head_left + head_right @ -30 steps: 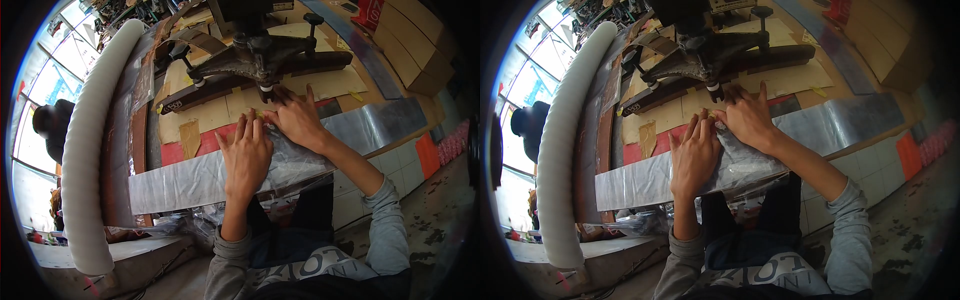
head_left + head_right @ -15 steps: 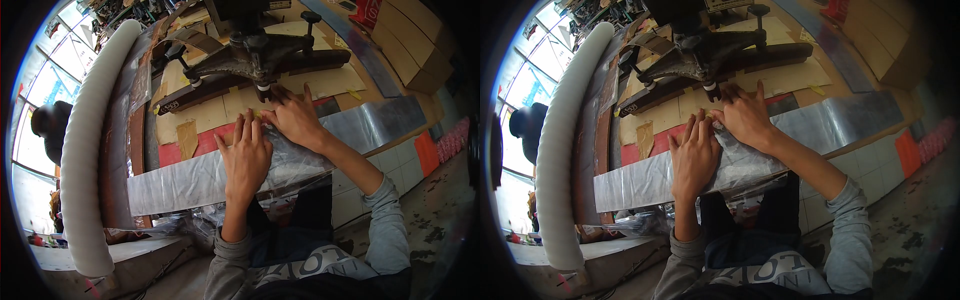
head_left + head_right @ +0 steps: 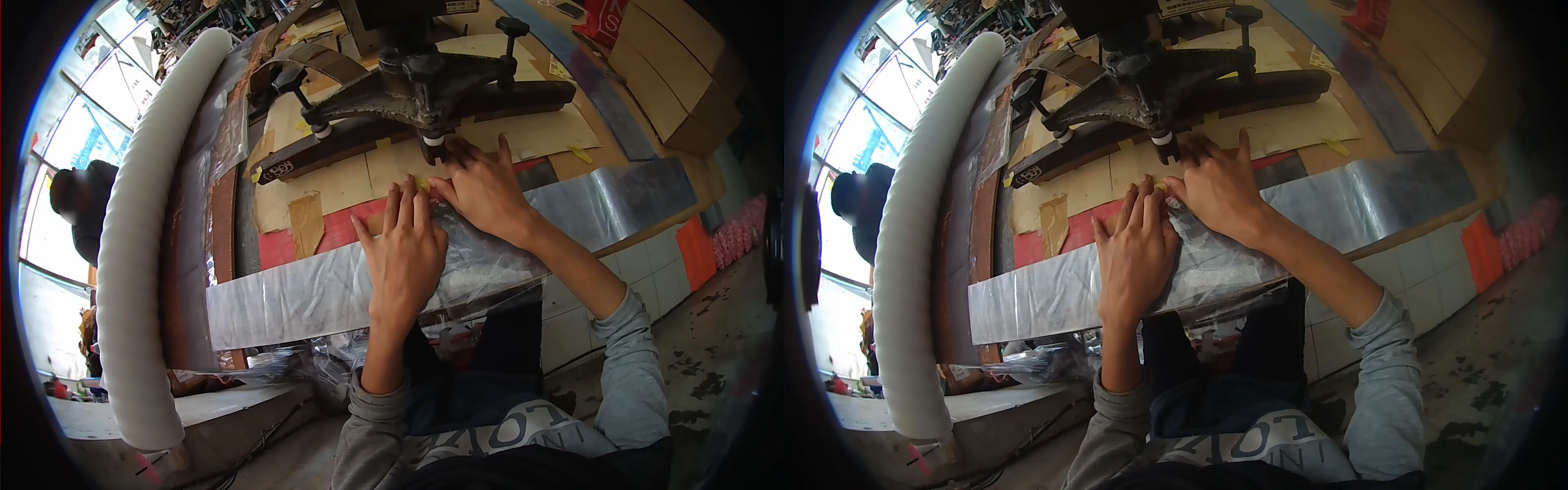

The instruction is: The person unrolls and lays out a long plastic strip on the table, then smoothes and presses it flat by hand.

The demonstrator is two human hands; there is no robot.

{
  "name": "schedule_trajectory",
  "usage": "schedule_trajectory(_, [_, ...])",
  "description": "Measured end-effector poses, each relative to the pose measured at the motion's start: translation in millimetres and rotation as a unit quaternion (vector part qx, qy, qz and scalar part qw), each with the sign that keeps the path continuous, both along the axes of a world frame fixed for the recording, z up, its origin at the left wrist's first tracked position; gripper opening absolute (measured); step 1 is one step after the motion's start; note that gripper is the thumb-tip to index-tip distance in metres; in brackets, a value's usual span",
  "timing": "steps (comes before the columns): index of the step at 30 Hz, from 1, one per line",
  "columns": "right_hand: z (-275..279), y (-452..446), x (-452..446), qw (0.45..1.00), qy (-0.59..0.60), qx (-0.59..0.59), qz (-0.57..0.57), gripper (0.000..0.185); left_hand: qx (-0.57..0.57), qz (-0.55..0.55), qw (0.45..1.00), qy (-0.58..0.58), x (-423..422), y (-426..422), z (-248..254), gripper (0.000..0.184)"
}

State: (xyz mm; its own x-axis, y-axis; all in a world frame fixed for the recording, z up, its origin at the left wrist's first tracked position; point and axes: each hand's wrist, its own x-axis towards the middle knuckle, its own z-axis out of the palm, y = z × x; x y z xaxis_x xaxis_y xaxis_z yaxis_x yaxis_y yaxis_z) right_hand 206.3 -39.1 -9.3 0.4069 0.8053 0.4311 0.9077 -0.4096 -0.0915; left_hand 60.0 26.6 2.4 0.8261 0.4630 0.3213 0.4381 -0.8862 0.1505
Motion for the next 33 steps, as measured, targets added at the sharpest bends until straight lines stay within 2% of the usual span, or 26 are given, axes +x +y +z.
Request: schedule_trajectory(33, [2.7, 0.1, -0.9, 1.0, 0.008, 0.003, -0.005, 0.046, -0.036, 0.007, 0.999, -0.01, 0.9, -2.1, 1.7, 0.039])
